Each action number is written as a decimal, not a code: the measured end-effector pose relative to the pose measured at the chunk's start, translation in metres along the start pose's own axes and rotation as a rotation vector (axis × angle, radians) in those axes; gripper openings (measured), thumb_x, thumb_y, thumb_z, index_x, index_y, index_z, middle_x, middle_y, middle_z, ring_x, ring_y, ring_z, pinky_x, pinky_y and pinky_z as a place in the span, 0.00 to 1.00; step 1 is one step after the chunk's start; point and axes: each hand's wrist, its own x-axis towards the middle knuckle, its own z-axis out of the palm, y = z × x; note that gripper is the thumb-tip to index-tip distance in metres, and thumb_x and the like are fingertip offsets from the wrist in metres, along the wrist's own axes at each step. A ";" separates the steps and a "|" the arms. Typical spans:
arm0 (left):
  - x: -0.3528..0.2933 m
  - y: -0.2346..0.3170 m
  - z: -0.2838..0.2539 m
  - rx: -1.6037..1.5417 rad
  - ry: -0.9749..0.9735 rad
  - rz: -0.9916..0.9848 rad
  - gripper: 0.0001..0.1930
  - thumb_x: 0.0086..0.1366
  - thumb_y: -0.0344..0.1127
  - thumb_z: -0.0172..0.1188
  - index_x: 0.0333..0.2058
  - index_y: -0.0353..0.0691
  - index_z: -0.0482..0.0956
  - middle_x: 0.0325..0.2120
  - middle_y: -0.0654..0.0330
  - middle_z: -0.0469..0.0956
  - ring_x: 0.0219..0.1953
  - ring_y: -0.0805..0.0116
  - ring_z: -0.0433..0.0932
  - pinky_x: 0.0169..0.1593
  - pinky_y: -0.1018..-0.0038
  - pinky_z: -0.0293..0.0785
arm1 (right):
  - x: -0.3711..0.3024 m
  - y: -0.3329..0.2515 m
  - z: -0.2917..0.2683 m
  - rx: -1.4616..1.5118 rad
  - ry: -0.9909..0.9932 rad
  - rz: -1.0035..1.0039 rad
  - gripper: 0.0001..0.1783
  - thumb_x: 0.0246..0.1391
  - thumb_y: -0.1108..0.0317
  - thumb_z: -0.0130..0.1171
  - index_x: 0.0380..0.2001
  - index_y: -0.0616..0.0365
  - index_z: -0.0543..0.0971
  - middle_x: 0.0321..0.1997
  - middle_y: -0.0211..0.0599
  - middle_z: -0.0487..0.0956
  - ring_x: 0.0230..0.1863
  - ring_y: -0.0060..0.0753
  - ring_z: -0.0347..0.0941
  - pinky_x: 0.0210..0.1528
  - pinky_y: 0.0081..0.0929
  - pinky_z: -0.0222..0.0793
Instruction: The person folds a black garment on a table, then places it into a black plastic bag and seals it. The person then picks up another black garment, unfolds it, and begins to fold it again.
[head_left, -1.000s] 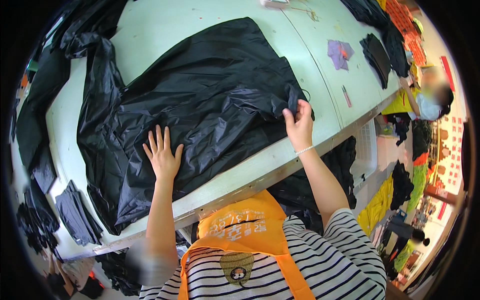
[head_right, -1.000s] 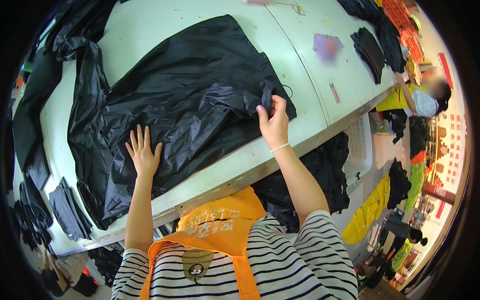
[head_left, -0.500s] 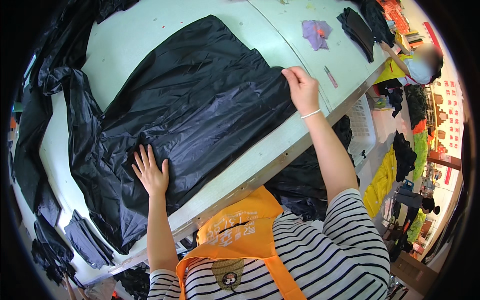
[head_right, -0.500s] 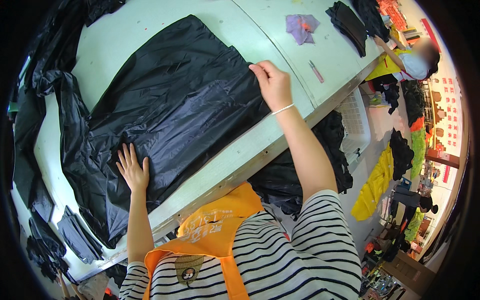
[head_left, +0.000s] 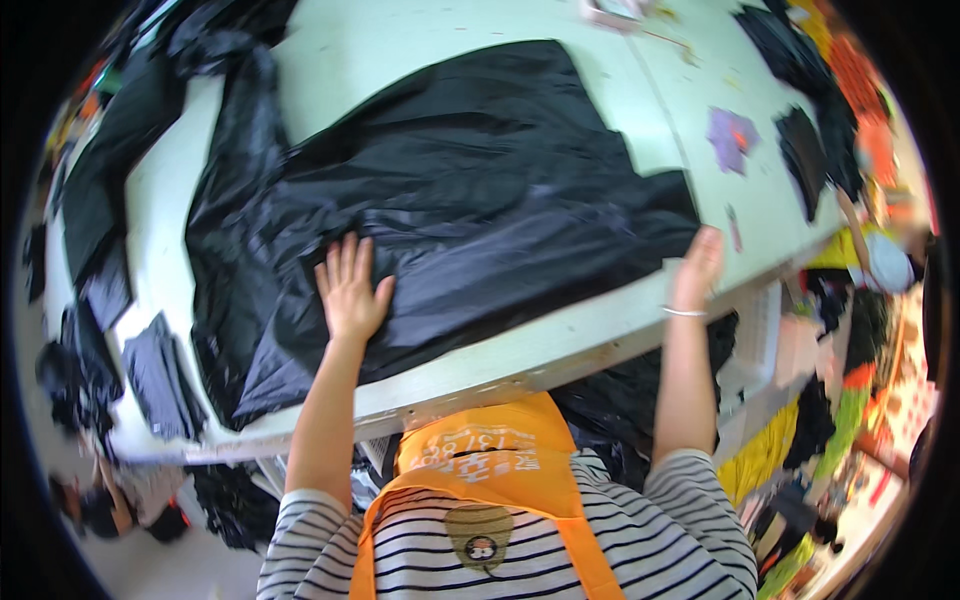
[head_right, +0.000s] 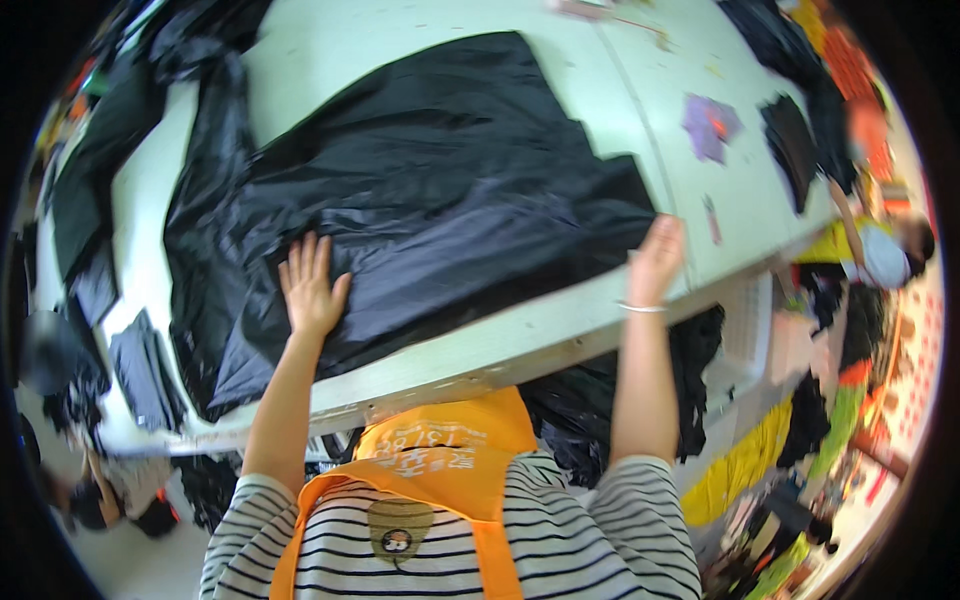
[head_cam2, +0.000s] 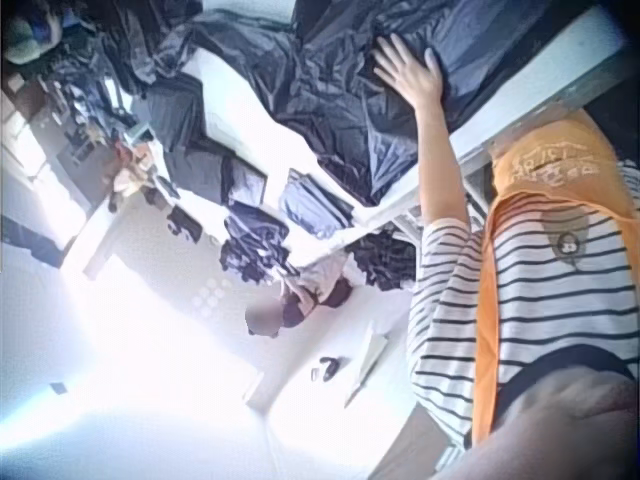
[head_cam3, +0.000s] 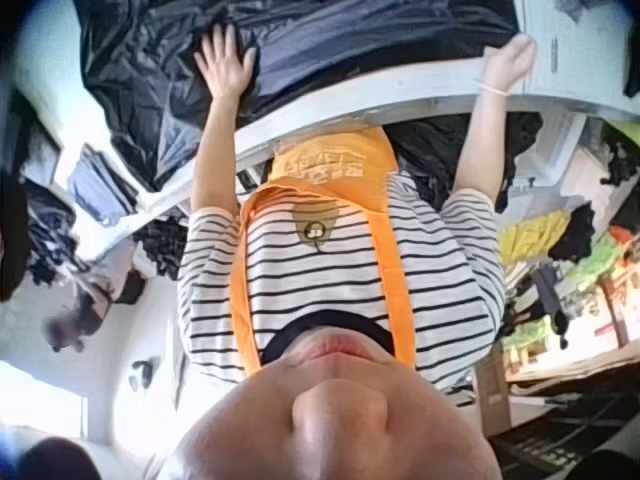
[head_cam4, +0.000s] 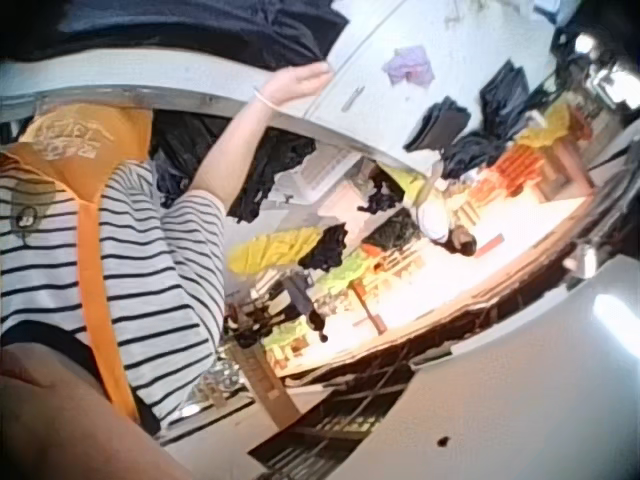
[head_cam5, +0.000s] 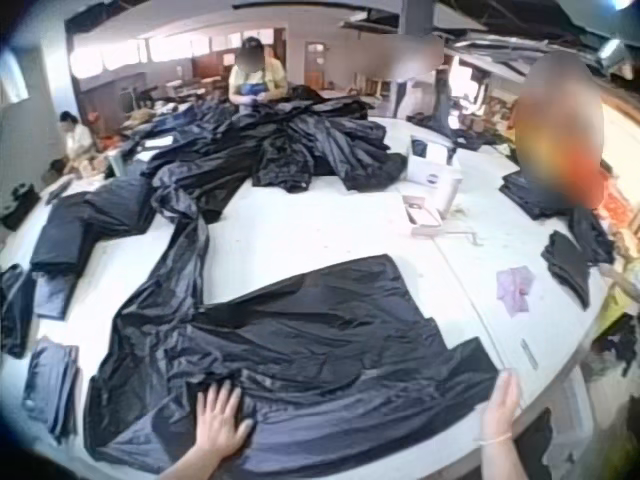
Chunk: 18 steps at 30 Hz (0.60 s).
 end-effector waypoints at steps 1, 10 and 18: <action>0.001 0.000 -0.003 -0.005 0.001 0.005 0.36 0.57 0.53 0.58 0.62 0.47 0.60 0.66 0.57 0.54 0.67 0.51 0.49 0.66 0.48 0.43 | 0.008 -0.009 -0.006 -0.187 -0.078 -0.122 0.16 0.65 0.59 0.47 0.32 0.62 0.73 0.33 0.40 0.78 0.35 0.37 0.72 0.38 0.31 0.67; 0.001 -0.009 0.000 -0.144 0.040 -0.011 0.37 0.57 0.55 0.57 0.62 0.47 0.61 0.66 0.56 0.53 0.67 0.50 0.49 0.65 0.47 0.44 | -0.030 -0.107 0.078 -0.390 -0.476 -0.877 0.19 0.59 0.66 0.51 0.52 0.62 0.72 0.61 0.47 0.67 0.64 0.49 0.59 0.65 0.44 0.51; 0.024 -0.094 -0.051 -1.112 0.001 -0.224 0.20 0.52 0.35 0.66 0.45 0.39 0.77 0.48 0.53 0.76 0.50 0.60 0.75 0.51 0.64 0.72 | -0.014 -0.116 0.218 -0.568 -0.865 -0.695 0.11 0.54 0.63 0.56 0.25 0.59 0.75 0.31 0.41 0.77 0.38 0.47 0.72 0.42 0.39 0.67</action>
